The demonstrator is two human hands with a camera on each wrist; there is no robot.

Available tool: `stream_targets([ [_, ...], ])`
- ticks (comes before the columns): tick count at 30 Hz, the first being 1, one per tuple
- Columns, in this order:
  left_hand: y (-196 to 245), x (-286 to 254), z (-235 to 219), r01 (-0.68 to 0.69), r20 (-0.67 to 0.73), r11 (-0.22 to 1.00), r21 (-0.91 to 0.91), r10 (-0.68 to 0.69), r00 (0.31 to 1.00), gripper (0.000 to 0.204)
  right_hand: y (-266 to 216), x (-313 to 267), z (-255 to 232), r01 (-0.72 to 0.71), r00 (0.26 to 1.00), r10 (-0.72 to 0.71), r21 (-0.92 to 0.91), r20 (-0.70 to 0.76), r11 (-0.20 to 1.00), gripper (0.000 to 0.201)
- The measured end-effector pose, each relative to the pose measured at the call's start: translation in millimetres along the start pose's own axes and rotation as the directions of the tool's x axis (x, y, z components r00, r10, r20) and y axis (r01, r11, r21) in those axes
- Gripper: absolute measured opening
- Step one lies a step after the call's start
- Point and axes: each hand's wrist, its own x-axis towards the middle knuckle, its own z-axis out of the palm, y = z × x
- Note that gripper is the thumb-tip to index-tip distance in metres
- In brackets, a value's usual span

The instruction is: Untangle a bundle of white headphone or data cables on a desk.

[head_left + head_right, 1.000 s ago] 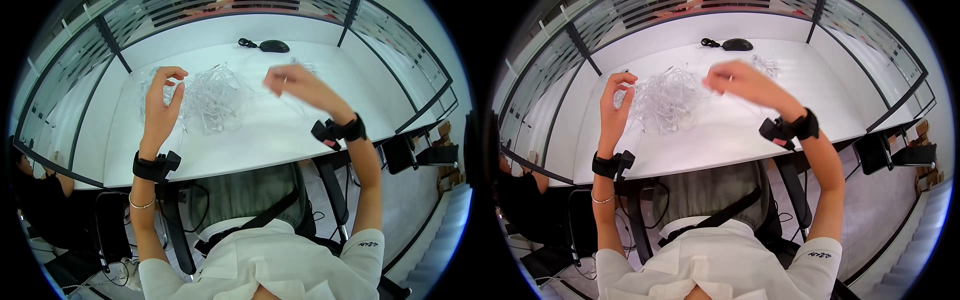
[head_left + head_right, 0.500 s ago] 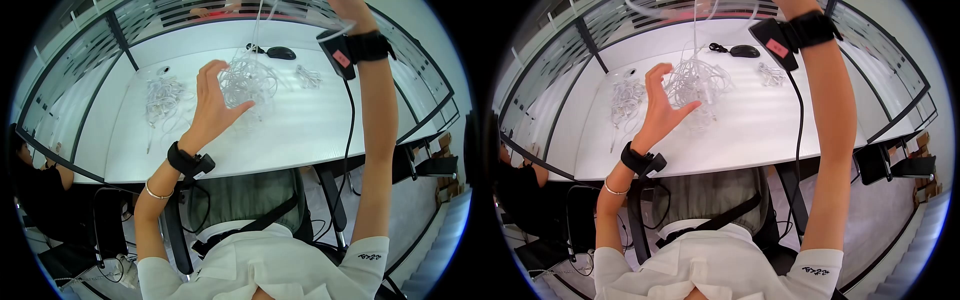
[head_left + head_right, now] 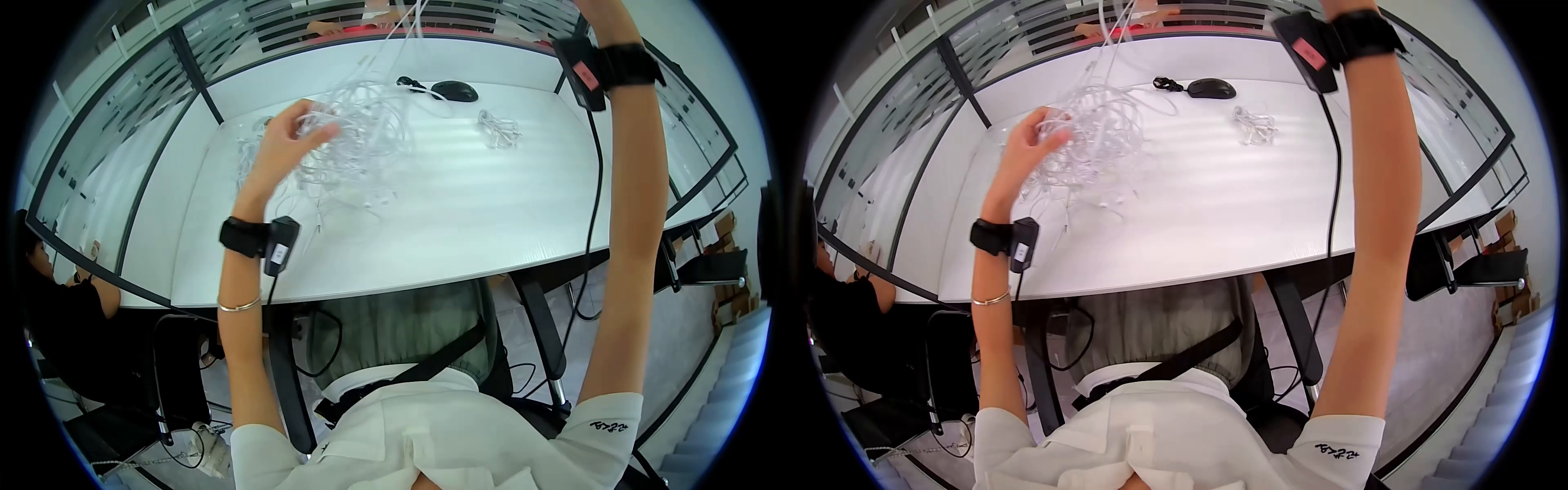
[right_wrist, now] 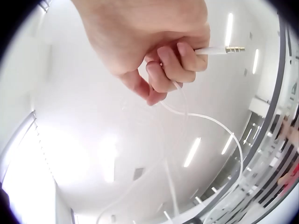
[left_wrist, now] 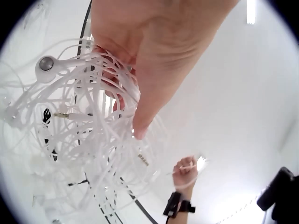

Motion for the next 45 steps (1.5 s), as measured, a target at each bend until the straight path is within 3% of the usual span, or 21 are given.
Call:
stream_targets([
  [5, 9.3, -3.1, -50.8, -0.057, -0.028, 0.995, 0.081, 0.060, 0.998, 0.031, 44.0, -50.4, -29.1, -0.072, 0.992, 0.081, -0.099, 0.094, 0.992, 0.028],
  [6, 12.4, -4.4, -59.2, -0.012, -0.022, 0.992, 0.124, 0.015, 1.000, 0.030, 62.3, -56.7, -43.4, 0.028, 0.993, 0.022, -0.399, 0.119, 0.917, 0.035],
  [8, 20.3, -6.2, -71.6, 0.075, -0.015, 0.975, 0.210, -0.073, 0.997, 0.029, 86.5, -77.5, -38.7, 0.009, 1.000, 0.003, -0.379, 0.031, 0.925, 0.035],
  [11, 12.1, -5.7, -69.2, 0.077, 0.118, 0.948, 0.308, -0.118, 0.986, 0.030, 92.0, -104.5, -30.5, -0.176, 0.970, 0.231, -0.434, 0.077, 0.883, 0.035],
  [13, 2.4, -6.5, -56.3, 0.021, 0.180, 0.920, 0.393, -0.099, 0.979, 0.035, 103.8, -119.7, -27.3, -0.226, 0.949, 0.302, -0.470, 0.092, 0.853, 0.036],
  [16, 2.4, -1.8, -32.5, 0.102, 0.189, 0.901, 0.422, -0.197, 0.962, 0.038, 109.2, -135.4, -26.2, -0.321, 0.918, 0.391, -0.445, 0.072, 0.836, 0.036],
  [19, -0.1, 6.4, -9.3, -0.042, -0.002, 0.813, 0.580, 0.052, 0.999, 0.034, 118.7, -149.0, -29.8, -0.355, 0.903, 0.423, -0.425, 0.076, 0.833, 0.036],
  [20, 3.9, 10.8, 1.8, -0.084, -0.048, 0.777, 0.624, 0.146, 0.988, 0.031, 120.9, -152.5, -31.2, -0.355, 0.902, 0.424, -0.418, 0.083, 0.836, 0.035],
  [21, 6.0, 17.0, 15.8, -0.195, -0.103, 0.820, 0.539, 0.294, 0.950, 0.027, 119.1, -155.6, -30.9, -0.390, 0.884, 0.457, -0.389, 0.094, 0.835, 0.034],
  [24, 36.1, 15.1, 59.6, -0.273, 0.036, 0.934, 0.232, 0.272, 0.962, 0.029, 122.1, -167.5, -27.7, -0.411, 0.883, 0.462, -0.347, 0.077, 0.843, 0.033],
  [27, 20.2, 9.3, 84.3, -0.426, 0.165, 0.749, 0.507, 0.401, 0.901, 0.033, 123.2, -176.5, -28.8, -0.389, 0.903, 0.426, -0.324, 0.050, 0.862, 0.032],
  [30, -15.2, 10.8, 84.9, -0.389, 0.106, 0.662, 0.641, 0.426, 0.899, 0.037, 125.4, -183.4, -32.8, -0.414, 0.883, 0.467, -0.391, 0.048, 0.822, 0.033],
  [33, -26.5, 6.8, 76.5, -0.230, 0.147, 0.779, 0.584, 0.178, 0.973, 0.037, 145.6, -190.9, -43.4, -0.419, 0.850, 0.520, -0.488, 0.086, 0.766, 0.033],
  [36, -29.4, 7.5, 69.7, -0.140, 0.228, 0.872, 0.470, 0.033, 0.973, 0.037, 161.1, -192.6, -44.4, -0.460, 0.803, 0.584, -0.499, 0.119, 0.735, 0.031],
  [39, -28.3, 5.7, 63.7, -0.054, 0.291, 0.958, 0.281, -0.031, 0.956, 0.033, 177.5, -192.0, -44.9, -0.511, 0.776, 0.617, -0.441, 0.133, 0.738, 0.029],
  [42, -40.1, 3.3, 62.2, -0.054, 0.290, 0.984, 0.171, 0.002, 0.957, 0.034, 177.6, -192.1, -45.9, -0.541, 0.781, 0.610, -0.344, 0.131, 0.767, 0.030],
  [45, -41.7, 1.3, 64.0, -0.034, 0.268, 0.977, 0.209, -0.024, 0.963, 0.036, 173.6, -190.1, -52.6, -0.561, 0.803, 0.595, -0.285, 0.041, 0.777, 0.031],
])
